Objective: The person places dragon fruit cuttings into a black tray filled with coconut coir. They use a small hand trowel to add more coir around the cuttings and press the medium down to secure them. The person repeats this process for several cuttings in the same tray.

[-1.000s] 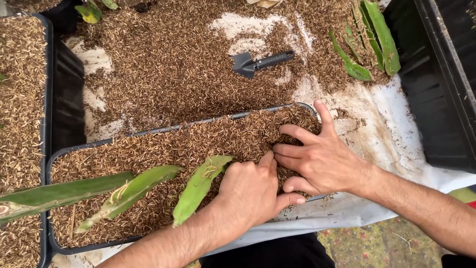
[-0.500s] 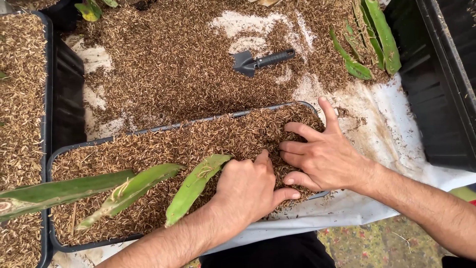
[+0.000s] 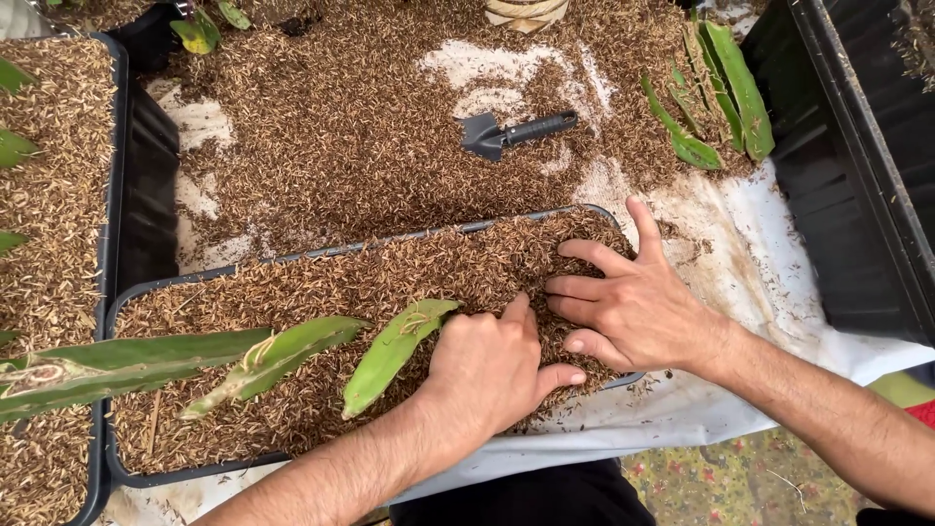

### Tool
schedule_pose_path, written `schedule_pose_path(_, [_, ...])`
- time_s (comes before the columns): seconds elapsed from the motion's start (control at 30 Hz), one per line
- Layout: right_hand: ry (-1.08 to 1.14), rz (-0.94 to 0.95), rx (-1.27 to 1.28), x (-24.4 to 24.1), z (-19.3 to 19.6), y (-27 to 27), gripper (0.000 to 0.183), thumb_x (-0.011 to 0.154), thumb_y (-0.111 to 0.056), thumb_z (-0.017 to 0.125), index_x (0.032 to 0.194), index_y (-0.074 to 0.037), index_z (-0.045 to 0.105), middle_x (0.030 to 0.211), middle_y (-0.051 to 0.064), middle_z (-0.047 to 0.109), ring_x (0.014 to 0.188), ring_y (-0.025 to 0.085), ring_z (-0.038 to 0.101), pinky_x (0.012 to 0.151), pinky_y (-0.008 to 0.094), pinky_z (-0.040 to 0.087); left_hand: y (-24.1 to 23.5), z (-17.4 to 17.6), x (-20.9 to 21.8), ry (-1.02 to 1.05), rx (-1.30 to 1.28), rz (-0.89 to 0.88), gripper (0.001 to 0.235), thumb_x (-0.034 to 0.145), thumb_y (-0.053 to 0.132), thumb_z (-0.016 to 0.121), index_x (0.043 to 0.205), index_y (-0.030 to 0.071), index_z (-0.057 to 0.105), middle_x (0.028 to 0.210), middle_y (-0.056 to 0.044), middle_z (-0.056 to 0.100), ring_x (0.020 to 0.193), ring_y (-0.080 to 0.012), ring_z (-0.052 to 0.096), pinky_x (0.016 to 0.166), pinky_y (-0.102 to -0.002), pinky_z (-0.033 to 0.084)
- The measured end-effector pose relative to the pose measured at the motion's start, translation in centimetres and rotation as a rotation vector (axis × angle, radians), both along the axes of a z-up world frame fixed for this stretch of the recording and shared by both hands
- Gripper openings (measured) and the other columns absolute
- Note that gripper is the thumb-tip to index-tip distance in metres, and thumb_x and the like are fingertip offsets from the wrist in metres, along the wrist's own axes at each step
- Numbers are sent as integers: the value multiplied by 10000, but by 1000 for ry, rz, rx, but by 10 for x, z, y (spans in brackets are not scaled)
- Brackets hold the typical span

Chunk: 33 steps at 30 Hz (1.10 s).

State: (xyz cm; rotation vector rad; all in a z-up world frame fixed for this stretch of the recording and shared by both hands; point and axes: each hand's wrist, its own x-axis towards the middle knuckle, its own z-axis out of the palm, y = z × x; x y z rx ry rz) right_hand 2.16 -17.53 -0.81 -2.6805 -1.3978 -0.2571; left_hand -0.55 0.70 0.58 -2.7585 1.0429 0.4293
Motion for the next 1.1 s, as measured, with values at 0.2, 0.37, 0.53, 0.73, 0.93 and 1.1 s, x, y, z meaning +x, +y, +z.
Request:
schedule_pose_path(0.2, [52,-6,147,-2,9,-6,647,919,-495,128,988,-153,672,1084,-40,629,1140,269,468,987,701,29,8,-6,-11,-213,-194,45,767,775,706,459,1136,36,558,1356,-45,447,399,-201,668,319,-287,488])
schedule_pose_path(0.37, [-15,-27,246,-1,22,-10,589,919,-450,172,950,-155,681,1044,-18,651,1052,242,534,1003,581,162,10,17,-13,-276,-286,37,643,836,619,453,1094,39,558,1226,-73,505,361,-181,650,274,-251,473])
schedule_pose_path(0.53, [-97,-77,366,-3,33,-11,330,894,-295,421,930,-90,678,930,49,688,903,220,614,969,462,368,6,24,-10,-380,-467,88,351,891,418,560,985,80,568,708,-2,550,424,-134,579,307,-283,441])
schedule_pose_path(0.73, [27,-122,658,-1,21,-6,151,853,-81,584,947,25,637,863,128,672,767,238,657,785,376,515,-24,28,7,-388,-691,100,157,906,140,510,960,15,589,669,-84,576,484,-212,586,361,-328,462])
schedule_pose_path(0.93, [96,-487,963,28,-9,-36,167,830,-9,603,954,-68,697,799,73,685,733,238,655,678,387,522,-76,20,51,-439,-833,117,170,765,101,529,863,-11,612,650,-104,583,525,-264,629,445,-389,520])
schedule_pose_path(1.1, [10,-783,955,71,-44,-82,204,802,-21,659,990,-90,699,820,120,677,745,249,652,643,360,537,-131,-12,97,-123,-880,175,236,853,149,419,823,-20,581,661,-146,607,590,-367,646,496,-519,507])
